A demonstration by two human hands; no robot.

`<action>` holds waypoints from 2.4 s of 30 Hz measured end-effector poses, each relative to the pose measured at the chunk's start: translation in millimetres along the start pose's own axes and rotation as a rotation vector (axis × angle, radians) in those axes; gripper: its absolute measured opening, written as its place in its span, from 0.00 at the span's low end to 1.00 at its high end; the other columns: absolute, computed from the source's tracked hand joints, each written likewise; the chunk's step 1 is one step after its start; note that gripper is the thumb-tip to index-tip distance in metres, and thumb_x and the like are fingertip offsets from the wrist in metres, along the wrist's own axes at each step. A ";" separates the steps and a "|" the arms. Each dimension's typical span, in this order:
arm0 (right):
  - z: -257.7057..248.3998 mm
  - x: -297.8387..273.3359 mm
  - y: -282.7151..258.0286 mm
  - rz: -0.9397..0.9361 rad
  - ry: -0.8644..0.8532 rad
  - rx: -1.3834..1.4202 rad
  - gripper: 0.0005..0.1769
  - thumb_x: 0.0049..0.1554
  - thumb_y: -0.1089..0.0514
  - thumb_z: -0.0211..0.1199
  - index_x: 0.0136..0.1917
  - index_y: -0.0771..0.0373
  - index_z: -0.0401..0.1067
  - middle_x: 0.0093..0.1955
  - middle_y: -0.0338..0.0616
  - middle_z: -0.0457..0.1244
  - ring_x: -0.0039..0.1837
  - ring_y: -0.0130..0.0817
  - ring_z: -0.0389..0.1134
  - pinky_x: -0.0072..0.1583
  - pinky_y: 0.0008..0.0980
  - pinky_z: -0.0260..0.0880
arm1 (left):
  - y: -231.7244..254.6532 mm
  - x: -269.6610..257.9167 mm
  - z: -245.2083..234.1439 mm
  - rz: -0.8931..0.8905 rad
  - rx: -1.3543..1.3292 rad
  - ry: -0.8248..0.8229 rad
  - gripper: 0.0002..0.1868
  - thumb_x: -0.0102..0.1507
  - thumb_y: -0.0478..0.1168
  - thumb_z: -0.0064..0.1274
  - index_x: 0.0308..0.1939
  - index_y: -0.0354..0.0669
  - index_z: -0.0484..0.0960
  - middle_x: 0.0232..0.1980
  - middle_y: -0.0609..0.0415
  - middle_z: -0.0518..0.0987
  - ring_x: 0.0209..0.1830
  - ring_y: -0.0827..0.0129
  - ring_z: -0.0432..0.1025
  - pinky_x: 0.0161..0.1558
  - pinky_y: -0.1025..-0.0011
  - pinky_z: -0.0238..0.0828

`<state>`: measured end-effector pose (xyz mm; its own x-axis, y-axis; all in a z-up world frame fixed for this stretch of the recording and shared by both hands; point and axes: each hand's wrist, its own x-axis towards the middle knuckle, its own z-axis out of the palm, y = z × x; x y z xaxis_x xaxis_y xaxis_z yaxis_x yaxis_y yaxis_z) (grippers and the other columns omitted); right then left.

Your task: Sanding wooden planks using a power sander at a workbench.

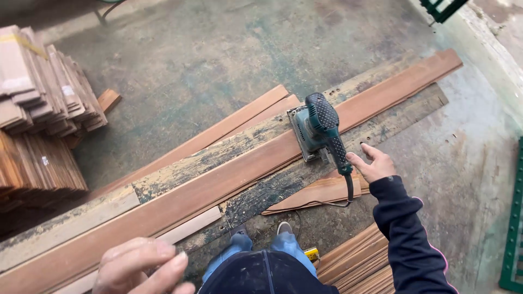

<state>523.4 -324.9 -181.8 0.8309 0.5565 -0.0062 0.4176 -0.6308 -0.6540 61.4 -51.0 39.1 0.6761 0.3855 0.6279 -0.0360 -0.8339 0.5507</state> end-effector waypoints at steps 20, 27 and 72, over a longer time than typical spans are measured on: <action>49.1 142.3 -38.1 -0.219 -0.854 -0.148 0.22 0.43 0.48 0.78 0.45 0.66 0.81 0.35 0.49 0.74 0.37 0.34 0.74 0.43 0.36 0.74 | 75.9 -60.9 305.8 -0.711 0.199 0.261 0.14 0.58 0.36 0.64 0.47 0.44 0.84 0.49 0.54 0.81 0.49 0.57 0.75 0.52 0.62 0.70; 85.8 176.7 -56.2 -0.575 -0.951 -0.527 0.29 0.41 0.39 0.78 0.50 0.58 0.81 0.42 0.52 0.74 0.47 0.44 0.76 0.52 0.42 0.74 | 77.3 -87.4 355.6 -0.612 0.053 -0.024 0.14 0.60 0.39 0.62 0.49 0.45 0.81 0.53 0.53 0.78 0.55 0.56 0.73 0.55 0.59 0.65; 148.8 99.2 -200.9 -0.771 -1.084 -0.492 0.24 0.43 0.45 0.76 0.51 0.55 0.80 0.40 0.51 0.73 0.44 0.46 0.76 0.51 0.42 0.75 | -148.9 -37.4 266.5 -0.898 0.529 -0.227 0.48 0.59 0.78 0.47 0.77 0.63 0.59 0.82 0.43 0.49 0.83 0.41 0.35 0.75 0.36 0.24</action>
<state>467.2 -62.5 -163.6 -0.2561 0.8334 -0.4897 0.9000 0.0208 -0.4353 237.6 -46.5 -213.0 0.4198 0.9069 -0.0367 0.8308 -0.3677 0.4178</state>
